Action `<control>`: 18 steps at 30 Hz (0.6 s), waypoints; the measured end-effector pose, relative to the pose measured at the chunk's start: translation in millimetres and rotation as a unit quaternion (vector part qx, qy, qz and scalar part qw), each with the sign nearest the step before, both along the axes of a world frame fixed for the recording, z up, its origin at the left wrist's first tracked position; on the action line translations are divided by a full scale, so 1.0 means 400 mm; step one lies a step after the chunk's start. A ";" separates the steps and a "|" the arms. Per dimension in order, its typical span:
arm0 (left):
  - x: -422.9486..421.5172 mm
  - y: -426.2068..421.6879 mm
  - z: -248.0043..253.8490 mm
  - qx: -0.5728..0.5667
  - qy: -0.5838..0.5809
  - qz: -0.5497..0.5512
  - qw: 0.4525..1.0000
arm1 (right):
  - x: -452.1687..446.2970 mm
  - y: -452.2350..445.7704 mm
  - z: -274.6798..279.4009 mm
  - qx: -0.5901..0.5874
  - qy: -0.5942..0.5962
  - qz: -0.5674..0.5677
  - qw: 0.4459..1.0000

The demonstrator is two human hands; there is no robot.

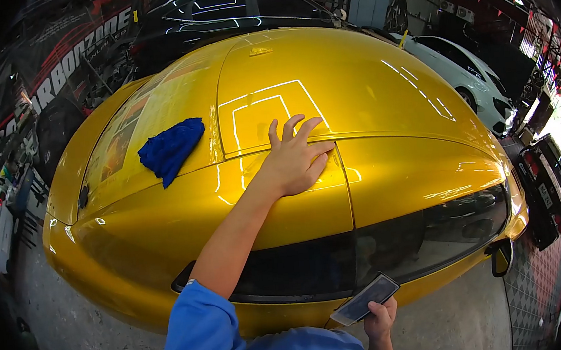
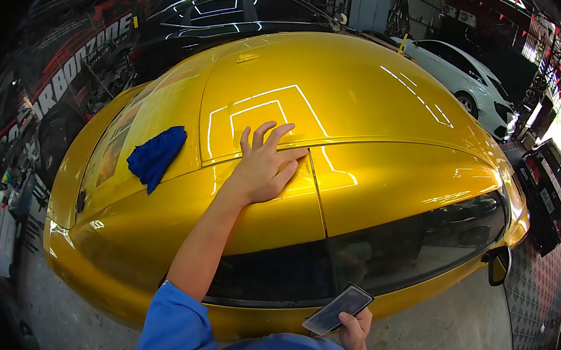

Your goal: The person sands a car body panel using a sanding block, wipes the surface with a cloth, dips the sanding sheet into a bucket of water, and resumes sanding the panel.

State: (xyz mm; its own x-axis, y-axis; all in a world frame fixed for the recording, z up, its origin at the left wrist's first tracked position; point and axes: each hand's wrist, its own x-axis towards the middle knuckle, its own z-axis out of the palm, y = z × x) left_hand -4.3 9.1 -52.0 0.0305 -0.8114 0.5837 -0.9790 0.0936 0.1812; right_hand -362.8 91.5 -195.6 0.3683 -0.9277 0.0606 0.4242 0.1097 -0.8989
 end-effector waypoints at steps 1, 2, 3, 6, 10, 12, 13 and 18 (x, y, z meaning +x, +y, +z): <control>0.001 0.000 0.000 -0.003 0.003 -0.006 1.000 | 0.000 0.001 0.003 0.000 0.001 0.000 1.000; 0.003 0.000 -0.001 -0.007 0.005 -0.012 1.000 | 0.000 0.001 0.002 0.000 0.001 -0.001 1.000; 0.005 0.000 -0.001 -0.010 0.008 -0.017 1.000 | -0.001 0.000 -0.001 0.000 0.001 -0.002 1.000; 0.000 0.004 0.003 -0.018 0.009 -0.014 1.000 | -0.003 0.002 -0.005 0.001 0.005 -0.008 1.000; 0.008 0.006 0.001 -0.014 0.024 -0.032 0.999 | -0.006 0.000 -0.016 0.006 0.002 -0.009 1.000; 0.013 0.012 0.007 -0.011 0.040 -0.050 0.998 | -0.008 -0.002 -0.024 0.005 0.000 -0.007 1.000; 0.015 0.010 0.006 -0.017 0.046 -0.045 0.998 | -0.009 -0.003 -0.026 0.004 -0.001 -0.006 1.000; 0.012 -0.018 -0.025 -0.044 0.045 0.015 0.998 | -0.004 -0.008 -0.020 0.007 0.006 0.000 1.000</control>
